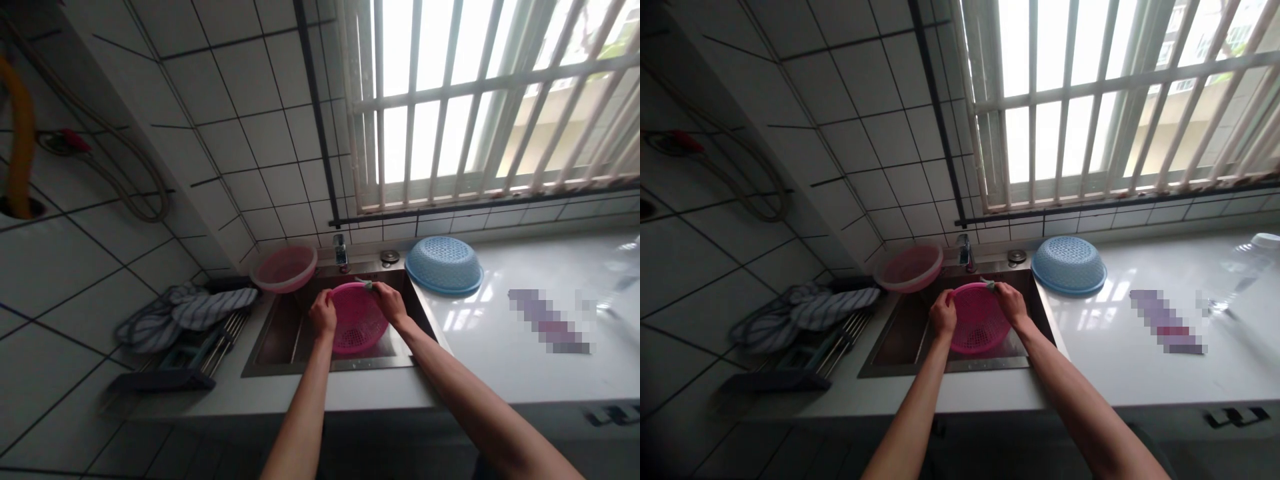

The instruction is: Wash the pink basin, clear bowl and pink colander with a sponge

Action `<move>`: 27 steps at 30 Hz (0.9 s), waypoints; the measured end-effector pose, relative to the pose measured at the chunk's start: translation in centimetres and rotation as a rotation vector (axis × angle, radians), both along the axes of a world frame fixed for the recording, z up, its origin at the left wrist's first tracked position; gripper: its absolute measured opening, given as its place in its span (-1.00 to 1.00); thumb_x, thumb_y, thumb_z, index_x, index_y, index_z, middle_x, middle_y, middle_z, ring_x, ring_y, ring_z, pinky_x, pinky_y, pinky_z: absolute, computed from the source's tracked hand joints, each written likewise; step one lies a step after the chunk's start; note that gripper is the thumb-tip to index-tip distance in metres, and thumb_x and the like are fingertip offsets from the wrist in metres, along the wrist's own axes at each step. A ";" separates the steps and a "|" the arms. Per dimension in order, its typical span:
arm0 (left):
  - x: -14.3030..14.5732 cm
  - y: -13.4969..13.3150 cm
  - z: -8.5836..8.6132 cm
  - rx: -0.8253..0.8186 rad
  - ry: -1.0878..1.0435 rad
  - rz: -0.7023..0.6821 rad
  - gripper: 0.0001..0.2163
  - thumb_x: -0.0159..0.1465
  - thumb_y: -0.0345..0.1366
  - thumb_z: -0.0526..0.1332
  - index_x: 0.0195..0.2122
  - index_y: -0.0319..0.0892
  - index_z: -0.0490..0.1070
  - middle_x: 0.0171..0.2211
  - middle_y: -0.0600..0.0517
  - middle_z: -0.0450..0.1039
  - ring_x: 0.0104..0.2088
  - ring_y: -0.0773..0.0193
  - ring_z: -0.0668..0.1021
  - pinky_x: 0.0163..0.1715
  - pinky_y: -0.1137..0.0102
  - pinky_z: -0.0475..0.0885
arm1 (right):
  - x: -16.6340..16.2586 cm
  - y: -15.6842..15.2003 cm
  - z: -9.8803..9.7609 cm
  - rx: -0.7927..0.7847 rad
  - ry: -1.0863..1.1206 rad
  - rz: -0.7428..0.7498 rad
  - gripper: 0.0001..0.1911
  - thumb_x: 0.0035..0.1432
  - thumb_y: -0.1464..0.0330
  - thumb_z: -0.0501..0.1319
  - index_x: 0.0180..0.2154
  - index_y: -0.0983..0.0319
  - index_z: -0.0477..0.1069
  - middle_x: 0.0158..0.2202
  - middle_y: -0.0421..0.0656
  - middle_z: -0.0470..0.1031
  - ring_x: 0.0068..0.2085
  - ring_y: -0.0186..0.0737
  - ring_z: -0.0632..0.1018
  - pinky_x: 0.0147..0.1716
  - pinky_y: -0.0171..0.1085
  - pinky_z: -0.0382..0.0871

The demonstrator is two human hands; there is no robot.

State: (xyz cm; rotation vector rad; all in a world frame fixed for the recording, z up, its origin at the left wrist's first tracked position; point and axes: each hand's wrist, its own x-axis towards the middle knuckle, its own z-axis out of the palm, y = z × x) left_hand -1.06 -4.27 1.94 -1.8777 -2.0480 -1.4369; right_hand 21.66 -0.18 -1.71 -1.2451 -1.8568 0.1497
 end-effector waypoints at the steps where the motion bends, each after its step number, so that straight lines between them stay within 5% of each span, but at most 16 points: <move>1: 0.2 0.0 0.0 -0.004 0.027 -0.032 -0.81 0.45 -0.38 0.14 -0.09 -0.11 0.56 -0.13 -0.06 0.66 -0.15 0.15 0.66 -0.10 0.35 0.46 | -0.2 -0.1 0.0 0.011 -0.024 0.008 -0.80 0.40 0.42 0.15 -0.02 0.17 0.51 -0.09 -0.08 0.65 -0.11 -0.14 0.65 -0.13 -0.26 0.49; 7: 2.1 -0.3 -0.1 -0.083 0.243 -0.264 -0.77 0.41 -0.47 0.14 -0.13 -0.09 0.59 -0.17 -0.04 0.65 -0.11 0.15 0.65 -0.01 0.32 0.44 | -3.5 -1.0 0.1 0.088 -0.185 0.223 -0.73 0.37 0.48 0.15 0.00 0.11 0.50 -0.01 -0.10 0.64 -0.01 -0.15 0.63 -0.02 -0.25 0.51; 14: -0.5 0.2 -0.5 0.015 -0.040 0.064 -0.83 0.41 -0.43 0.18 -0.09 -0.10 0.54 -0.13 -0.08 0.67 -0.13 0.13 0.67 -0.10 0.35 0.45 | 0.2 0.4 -0.1 -0.032 0.071 -0.005 -0.82 0.41 0.39 0.12 -0.11 0.16 0.50 -0.16 -0.12 0.64 -0.16 -0.14 0.65 -0.15 -0.26 0.47; 17: 0.0 0.3 -0.7 -0.011 -0.004 -0.008 -0.82 0.42 -0.42 0.17 -0.08 -0.11 0.54 -0.13 -0.07 0.67 -0.13 0.13 0.67 -0.11 0.34 0.45 | 0.4 0.2 -0.2 -0.007 0.056 -0.031 -0.81 0.41 0.41 0.10 -0.11 0.18 0.50 -0.14 -0.08 0.63 -0.14 -0.12 0.64 -0.14 -0.25 0.48; 22: 2.1 0.0 -0.5 -0.077 0.184 -0.274 -0.77 0.39 -0.50 0.15 -0.17 -0.10 0.58 -0.17 -0.03 0.67 -0.12 0.17 0.66 0.00 0.32 0.44 | -3.5 -1.0 0.0 0.084 -0.150 0.203 -0.78 0.37 0.48 0.15 -0.08 0.13 0.52 -0.10 -0.10 0.65 -0.09 -0.14 0.63 -0.07 -0.26 0.50; 27: 0.7 -0.3 -0.4 -0.040 0.044 -0.057 -0.79 0.41 -0.44 0.14 -0.10 -0.10 0.56 -0.14 -0.06 0.67 -0.12 0.14 0.67 -0.04 0.31 0.46 | -2.5 -0.5 0.0 0.028 -0.043 0.079 -0.84 0.40 0.37 0.17 -0.10 0.14 0.53 -0.15 -0.11 0.65 -0.16 -0.14 0.65 -0.16 -0.27 0.49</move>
